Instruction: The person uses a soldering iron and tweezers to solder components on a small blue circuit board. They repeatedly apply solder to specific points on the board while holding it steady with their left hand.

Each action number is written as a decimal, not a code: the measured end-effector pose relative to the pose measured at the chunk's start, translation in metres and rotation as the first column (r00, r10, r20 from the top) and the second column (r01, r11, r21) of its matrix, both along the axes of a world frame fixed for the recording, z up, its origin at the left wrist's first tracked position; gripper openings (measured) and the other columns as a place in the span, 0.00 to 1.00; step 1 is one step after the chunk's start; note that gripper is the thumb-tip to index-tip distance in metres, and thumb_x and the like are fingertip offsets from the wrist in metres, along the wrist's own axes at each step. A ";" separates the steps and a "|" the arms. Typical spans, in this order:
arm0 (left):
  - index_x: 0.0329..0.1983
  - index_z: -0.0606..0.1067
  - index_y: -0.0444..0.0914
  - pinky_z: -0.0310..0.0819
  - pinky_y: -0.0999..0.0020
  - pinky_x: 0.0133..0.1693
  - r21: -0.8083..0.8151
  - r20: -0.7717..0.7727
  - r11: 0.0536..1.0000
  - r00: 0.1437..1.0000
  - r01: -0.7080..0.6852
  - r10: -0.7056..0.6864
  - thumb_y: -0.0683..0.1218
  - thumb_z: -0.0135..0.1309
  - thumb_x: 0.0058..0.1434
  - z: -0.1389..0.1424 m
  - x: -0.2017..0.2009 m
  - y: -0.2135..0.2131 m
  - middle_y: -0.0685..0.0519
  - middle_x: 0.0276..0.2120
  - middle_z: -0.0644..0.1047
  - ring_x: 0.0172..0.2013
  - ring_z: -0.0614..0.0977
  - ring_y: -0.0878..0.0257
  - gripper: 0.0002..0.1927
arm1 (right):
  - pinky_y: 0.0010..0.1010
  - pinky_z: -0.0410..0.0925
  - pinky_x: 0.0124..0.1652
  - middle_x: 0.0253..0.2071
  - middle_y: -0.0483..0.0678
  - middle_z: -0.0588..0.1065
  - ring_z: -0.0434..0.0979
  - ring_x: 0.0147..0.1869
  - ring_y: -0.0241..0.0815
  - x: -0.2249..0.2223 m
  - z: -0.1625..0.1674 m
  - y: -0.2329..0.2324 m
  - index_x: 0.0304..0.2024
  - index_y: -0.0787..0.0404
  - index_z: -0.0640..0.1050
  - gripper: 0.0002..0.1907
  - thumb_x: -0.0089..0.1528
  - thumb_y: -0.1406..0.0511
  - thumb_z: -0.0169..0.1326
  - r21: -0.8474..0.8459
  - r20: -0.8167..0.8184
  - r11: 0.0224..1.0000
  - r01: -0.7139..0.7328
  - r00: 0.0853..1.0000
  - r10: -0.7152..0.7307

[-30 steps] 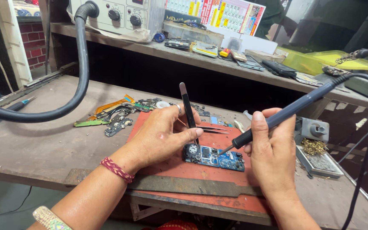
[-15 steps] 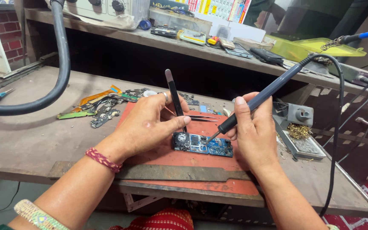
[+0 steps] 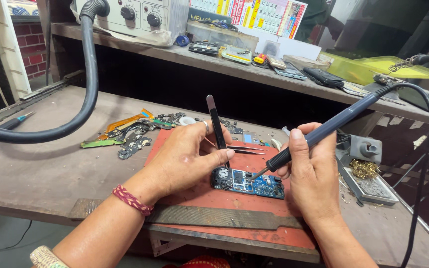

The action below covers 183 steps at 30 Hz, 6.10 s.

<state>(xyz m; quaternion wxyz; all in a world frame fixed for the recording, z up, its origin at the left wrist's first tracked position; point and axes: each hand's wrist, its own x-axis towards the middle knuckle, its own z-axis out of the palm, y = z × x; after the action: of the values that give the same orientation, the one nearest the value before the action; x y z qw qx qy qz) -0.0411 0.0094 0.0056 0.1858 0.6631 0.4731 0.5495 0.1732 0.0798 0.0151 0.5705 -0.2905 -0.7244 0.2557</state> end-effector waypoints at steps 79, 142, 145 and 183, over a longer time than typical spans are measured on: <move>0.41 0.78 0.37 0.81 0.70 0.36 -0.008 -0.014 1.000 1.000 -0.023 0.023 0.45 0.62 0.57 0.000 0.000 0.000 0.54 0.30 0.84 0.32 0.85 0.67 0.11 | 0.23 0.68 0.24 0.27 0.46 0.73 0.73 0.24 0.32 -0.001 -0.002 -0.002 0.51 0.62 0.63 0.13 0.71 0.59 0.43 -0.005 0.049 1.000 0.008 0.999 -0.008; 0.41 0.78 0.37 0.82 0.69 0.38 0.012 -0.027 1.000 1.000 -0.001 0.002 0.45 0.61 0.57 0.000 -0.001 -0.001 0.52 0.31 0.84 0.34 0.86 0.65 0.10 | 0.24 0.68 0.24 0.25 0.46 0.73 0.74 0.23 0.32 -0.001 0.000 -0.009 0.51 0.61 0.64 0.14 0.71 0.58 0.43 -0.002 0.060 0.997 0.079 0.995 -0.079; 0.41 0.78 0.36 0.82 0.69 0.39 0.032 -0.016 0.999 1.000 0.012 -0.011 0.45 0.61 0.57 0.000 0.000 -0.001 0.53 0.32 0.84 0.34 0.86 0.66 0.11 | 0.23 0.68 0.25 0.24 0.46 0.73 0.74 0.24 0.32 0.000 0.000 -0.009 0.51 0.61 0.64 0.13 0.72 0.59 0.43 0.007 0.066 0.996 0.089 0.994 -0.089; 0.41 0.78 0.37 0.82 0.69 0.37 0.003 -0.026 1.000 1.000 -0.017 0.017 0.45 0.62 0.57 -0.002 0.000 0.001 0.53 0.31 0.83 0.33 0.86 0.66 0.11 | 0.24 0.69 0.25 0.27 0.46 0.73 0.74 0.25 0.32 -0.001 0.001 -0.008 0.50 0.61 0.64 0.13 0.71 0.59 0.44 -0.013 0.038 0.998 0.059 0.998 -0.058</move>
<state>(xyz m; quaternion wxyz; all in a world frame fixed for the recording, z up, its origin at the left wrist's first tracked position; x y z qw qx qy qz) -0.0413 0.0104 0.0041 0.1740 0.6664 0.4803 0.5431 0.1724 0.0717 0.0158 0.5620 -0.3204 -0.7242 0.2387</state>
